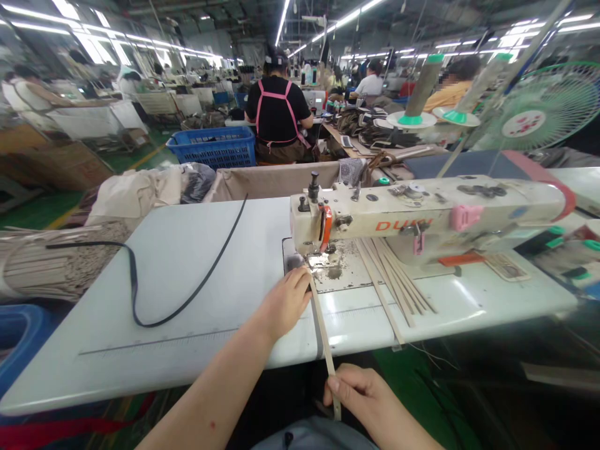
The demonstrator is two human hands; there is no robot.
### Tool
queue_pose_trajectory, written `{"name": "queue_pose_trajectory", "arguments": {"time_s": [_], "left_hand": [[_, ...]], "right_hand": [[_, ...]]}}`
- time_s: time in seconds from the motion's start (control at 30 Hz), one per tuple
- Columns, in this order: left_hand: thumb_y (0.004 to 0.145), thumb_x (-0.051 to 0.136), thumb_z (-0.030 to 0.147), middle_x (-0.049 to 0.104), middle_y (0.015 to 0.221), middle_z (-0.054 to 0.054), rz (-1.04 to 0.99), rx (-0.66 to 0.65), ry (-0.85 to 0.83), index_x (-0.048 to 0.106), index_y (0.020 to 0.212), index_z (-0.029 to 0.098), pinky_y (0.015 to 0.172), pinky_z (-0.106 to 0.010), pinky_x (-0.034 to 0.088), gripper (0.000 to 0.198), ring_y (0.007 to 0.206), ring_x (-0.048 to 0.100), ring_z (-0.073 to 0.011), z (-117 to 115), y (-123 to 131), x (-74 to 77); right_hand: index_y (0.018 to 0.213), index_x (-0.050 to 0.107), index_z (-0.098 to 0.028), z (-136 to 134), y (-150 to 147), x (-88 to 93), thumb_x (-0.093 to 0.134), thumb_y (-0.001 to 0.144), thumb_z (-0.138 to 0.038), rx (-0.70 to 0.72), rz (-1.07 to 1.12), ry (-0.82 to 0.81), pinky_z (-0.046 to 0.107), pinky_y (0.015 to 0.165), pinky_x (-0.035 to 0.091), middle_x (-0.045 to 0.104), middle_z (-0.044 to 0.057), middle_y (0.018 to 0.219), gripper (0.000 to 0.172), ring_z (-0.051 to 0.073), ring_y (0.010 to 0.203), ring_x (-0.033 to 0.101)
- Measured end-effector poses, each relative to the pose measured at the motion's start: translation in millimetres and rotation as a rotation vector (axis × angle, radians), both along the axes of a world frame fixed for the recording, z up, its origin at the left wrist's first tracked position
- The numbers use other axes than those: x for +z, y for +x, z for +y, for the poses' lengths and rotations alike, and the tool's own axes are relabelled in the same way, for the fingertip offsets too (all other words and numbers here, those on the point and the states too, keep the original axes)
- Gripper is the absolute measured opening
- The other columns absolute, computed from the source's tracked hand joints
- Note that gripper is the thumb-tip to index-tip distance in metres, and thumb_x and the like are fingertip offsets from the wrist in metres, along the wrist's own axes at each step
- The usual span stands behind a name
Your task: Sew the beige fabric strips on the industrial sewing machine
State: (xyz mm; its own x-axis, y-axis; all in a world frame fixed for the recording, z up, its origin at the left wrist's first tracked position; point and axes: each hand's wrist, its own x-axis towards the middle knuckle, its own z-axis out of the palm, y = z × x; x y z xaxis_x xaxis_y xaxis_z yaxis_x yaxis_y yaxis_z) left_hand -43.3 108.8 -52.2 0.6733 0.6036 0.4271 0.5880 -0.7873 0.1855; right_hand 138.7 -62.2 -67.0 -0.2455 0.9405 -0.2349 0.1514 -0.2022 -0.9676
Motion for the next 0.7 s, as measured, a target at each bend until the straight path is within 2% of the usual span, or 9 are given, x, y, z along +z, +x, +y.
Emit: {"name": "queue_pose_trajectory", "arguments": {"time_s": [0.27, 0.43, 0.57, 0.63, 0.7], "left_hand": [[0.101, 0.053, 0.019, 0.065, 0.127, -0.012, -0.005, -0.067, 0.027, 0.059, 0.124, 0.018, 0.109, -0.044, 0.055, 0.023, 0.123, 0.063, -0.0256, -3.7, -1.7, 7.3], [0.100, 0.056, 0.019, 0.066, 0.123, -0.012, 0.005, -0.081, 0.044, 0.061, 0.117, 0.018, 0.108, -0.044, 0.055, 0.018, 0.119, 0.064, -0.0258, -5.0, -1.5, 11.2], [0.100, 0.055, 0.020, 0.066, 0.125, -0.013, 0.008, -0.070, 0.071, 0.061, 0.116, 0.017, 0.108, -0.045, 0.055, 0.018, 0.119, 0.064, -0.0264, -4.4, -1.3, 7.9], [0.100, 0.054, 0.020, 0.066, 0.126, -0.014, 0.008, -0.069, 0.081, 0.061, 0.117, 0.017, 0.108, -0.045, 0.055, 0.018, 0.119, 0.064, -0.0267, -4.3, -1.4, 5.9], [0.101, 0.053, 0.020, 0.066, 0.126, -0.014, 0.004, -0.073, 0.081, 0.060, 0.118, 0.017, 0.108, -0.045, 0.055, 0.019, 0.120, 0.064, -0.0263, -4.3, -1.5, 4.7]], "right_hand": [[0.073, 0.077, -0.015, -0.4, 2.4, 2.4, 0.058, 0.094, -0.060, 0.042, 0.032, 0.023, 0.029, 0.072, 0.042, 0.061, 0.004, 0.073, 0.054, 0.018, 0.073, 0.060], [0.073, 0.069, -0.016, 2.1, 1.4, 13.2, 0.072, 0.085, -0.046, 0.009, 0.061, 0.032, 0.030, 0.075, 0.045, 0.064, 0.004, 0.077, 0.032, 0.020, 0.079, 0.060], [0.079, 0.070, -0.018, 7.5, -1.3, 19.6, 0.072, 0.081, -0.033, -0.062, 0.013, 0.079, 0.032, 0.080, 0.046, 0.068, 0.003, 0.081, 0.016, 0.021, 0.082, 0.061], [0.077, 0.070, -0.018, 10.4, -3.7, 18.8, 0.072, 0.082, -0.034, -0.093, 0.010, 0.103, 0.031, 0.079, 0.045, 0.067, 0.003, 0.080, 0.017, 0.020, 0.081, 0.060], [0.075, 0.067, -0.017, 12.3, -6.6, 15.6, 0.074, 0.082, -0.042, -0.110, 0.070, 0.062, 0.029, 0.072, 0.044, 0.064, 0.002, 0.074, 0.027, 0.017, 0.073, 0.057]]}}
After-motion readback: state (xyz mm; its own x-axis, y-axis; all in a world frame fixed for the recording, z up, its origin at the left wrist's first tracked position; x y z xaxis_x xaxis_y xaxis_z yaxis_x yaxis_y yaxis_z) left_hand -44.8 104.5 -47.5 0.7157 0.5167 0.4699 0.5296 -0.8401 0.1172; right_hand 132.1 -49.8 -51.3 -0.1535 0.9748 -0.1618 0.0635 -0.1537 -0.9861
